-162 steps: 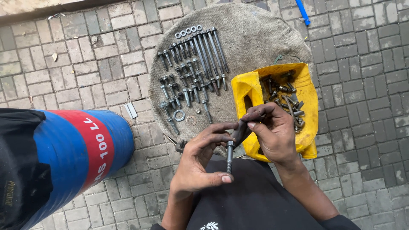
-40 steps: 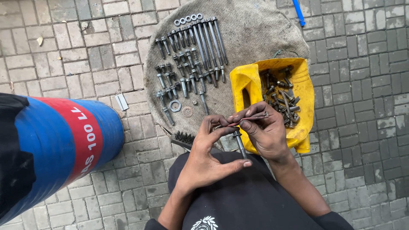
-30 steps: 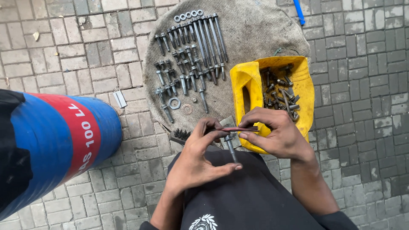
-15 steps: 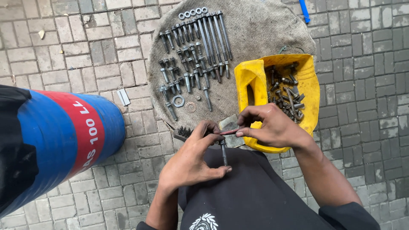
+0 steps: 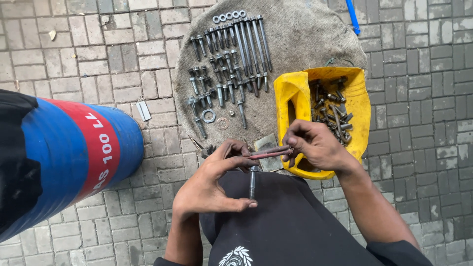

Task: The person uses a wire brush to scrub a bolt held in the left hand, rotating it to clean the threads and head. The person then picks up a nut and scrubs it with the brush. The person continues to scrub the bolt and nut repeatedly.

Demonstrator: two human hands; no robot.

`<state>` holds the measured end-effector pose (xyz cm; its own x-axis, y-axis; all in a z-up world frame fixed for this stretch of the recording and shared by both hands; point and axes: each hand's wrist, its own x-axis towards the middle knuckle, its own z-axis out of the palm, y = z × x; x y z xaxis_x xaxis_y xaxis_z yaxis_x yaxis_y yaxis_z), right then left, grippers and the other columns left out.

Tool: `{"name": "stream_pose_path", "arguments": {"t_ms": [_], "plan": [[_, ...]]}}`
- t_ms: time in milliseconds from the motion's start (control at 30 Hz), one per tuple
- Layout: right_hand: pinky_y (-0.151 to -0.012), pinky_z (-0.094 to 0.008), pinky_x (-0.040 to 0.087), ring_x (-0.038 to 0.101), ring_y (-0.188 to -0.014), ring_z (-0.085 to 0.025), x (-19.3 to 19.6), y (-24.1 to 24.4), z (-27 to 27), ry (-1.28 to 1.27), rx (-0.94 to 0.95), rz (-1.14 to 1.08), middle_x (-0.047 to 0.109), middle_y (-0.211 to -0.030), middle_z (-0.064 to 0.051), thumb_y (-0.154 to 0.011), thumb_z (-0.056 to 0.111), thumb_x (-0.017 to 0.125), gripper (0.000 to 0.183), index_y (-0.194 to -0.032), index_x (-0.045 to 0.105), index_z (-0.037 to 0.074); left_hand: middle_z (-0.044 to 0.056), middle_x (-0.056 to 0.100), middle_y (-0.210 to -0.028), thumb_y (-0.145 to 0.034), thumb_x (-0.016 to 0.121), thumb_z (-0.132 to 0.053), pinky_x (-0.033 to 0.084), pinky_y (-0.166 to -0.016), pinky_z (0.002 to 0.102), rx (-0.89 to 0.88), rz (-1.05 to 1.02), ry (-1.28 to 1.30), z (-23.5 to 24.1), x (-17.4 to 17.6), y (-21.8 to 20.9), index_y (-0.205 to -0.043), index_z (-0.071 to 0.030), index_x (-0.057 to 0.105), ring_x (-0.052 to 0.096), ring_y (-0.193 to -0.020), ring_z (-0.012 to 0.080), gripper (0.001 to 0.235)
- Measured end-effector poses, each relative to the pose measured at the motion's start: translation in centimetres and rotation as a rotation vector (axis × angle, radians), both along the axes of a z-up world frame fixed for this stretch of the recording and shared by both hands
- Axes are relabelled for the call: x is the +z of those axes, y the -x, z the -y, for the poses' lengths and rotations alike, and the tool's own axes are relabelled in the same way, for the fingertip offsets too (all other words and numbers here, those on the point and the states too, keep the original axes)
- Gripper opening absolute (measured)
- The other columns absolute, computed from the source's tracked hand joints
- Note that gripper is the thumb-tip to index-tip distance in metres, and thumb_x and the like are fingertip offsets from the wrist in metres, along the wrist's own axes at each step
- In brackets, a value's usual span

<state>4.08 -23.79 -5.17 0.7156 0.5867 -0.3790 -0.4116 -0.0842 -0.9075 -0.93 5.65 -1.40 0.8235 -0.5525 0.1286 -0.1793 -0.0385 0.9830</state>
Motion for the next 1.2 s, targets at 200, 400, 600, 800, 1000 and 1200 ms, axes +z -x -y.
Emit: {"name": "stream_pose_path", "arguments": {"t_ms": [200,400,600,800,1000,1200], "plan": [[-0.080,-0.038,0.071,0.075,-0.105,-0.031,0.1,1.0,-1.4,-0.033,-0.085,0.165,0.072,-0.118,-0.022,-0.078,0.038,0.078,0.068,-0.128,0.057,-0.003,0.011,0.051,-0.122,-0.076,0.088,-0.037,0.056,-0.094,0.034,0.057,0.016,0.051,1.1,-0.9,0.0,-0.123,-0.011,0.065,0.056,-0.117,0.0232,0.058],[-0.047,-0.039,0.063,0.072,-0.058,-0.029,-4.5,1.8,-3.6,-0.315,-0.287,0.171,0.069,-0.067,-0.029,-0.086,-0.004,0.076,0.020,-0.097,0.065,-0.017,0.022,0.050,-0.117,-0.067,0.095,-0.018,0.062,-0.089,0.041,0.113,-0.022,0.224,2.5,-1.6,-0.2,-0.115,0.007,0.068,0.064,-0.096,0.0283,0.061],[-0.056,-0.042,0.064,0.072,-0.066,-0.029,-3.4,2.8,-3.9,-0.384,-0.383,0.240,0.067,-0.087,-0.031,-0.093,-0.001,0.069,0.013,-0.093,0.062,-0.013,0.024,0.047,-0.120,-0.066,0.095,-0.017,0.061,-0.092,0.045,0.096,-0.062,0.248,3.0,-1.5,0.4,-0.116,0.009,0.066,0.064,-0.098,0.0313,0.064],[-0.061,-0.041,0.066,0.074,-0.071,-0.032,-3.6,4.0,-4.3,-0.337,-0.535,0.171,0.070,-0.089,-0.032,-0.093,-0.002,0.068,0.016,-0.099,0.058,-0.014,0.017,0.049,-0.123,-0.069,0.093,-0.035,0.054,-0.091,0.050,0.230,0.133,-0.043,2.2,-1.0,1.7,-0.124,-0.005,0.069,0.053,-0.110,0.0367,0.067],[-0.061,-0.041,0.066,0.075,-0.072,-0.033,-5.2,5.9,-4.2,-0.409,-0.629,0.215,0.069,-0.087,-0.034,-0.087,-0.008,0.072,0.020,-0.100,0.057,-0.015,0.019,0.065,-0.126,-0.076,0.086,-0.031,0.054,-0.094,0.053,0.186,0.285,-0.127,3.0,0.1,2.3,-0.121,-0.001,0.068,0.060,-0.114,0.0416,0.057],[-0.083,-0.043,0.063,0.075,-0.096,-0.035,-3.4,7.1,-5.2,-0.543,-0.599,0.048,0.067,-0.106,-0.035,-0.091,0.001,0.069,0.018,-0.100,0.058,-0.011,0.020,0.067,-0.122,-0.077,0.087,-0.027,0.057,-0.092,0.053,0.229,0.285,-0.041,2.5,-0.8,2.6,-0.119,0.002,0.067,0.065,-0.113,0.0446,0.055]]}}
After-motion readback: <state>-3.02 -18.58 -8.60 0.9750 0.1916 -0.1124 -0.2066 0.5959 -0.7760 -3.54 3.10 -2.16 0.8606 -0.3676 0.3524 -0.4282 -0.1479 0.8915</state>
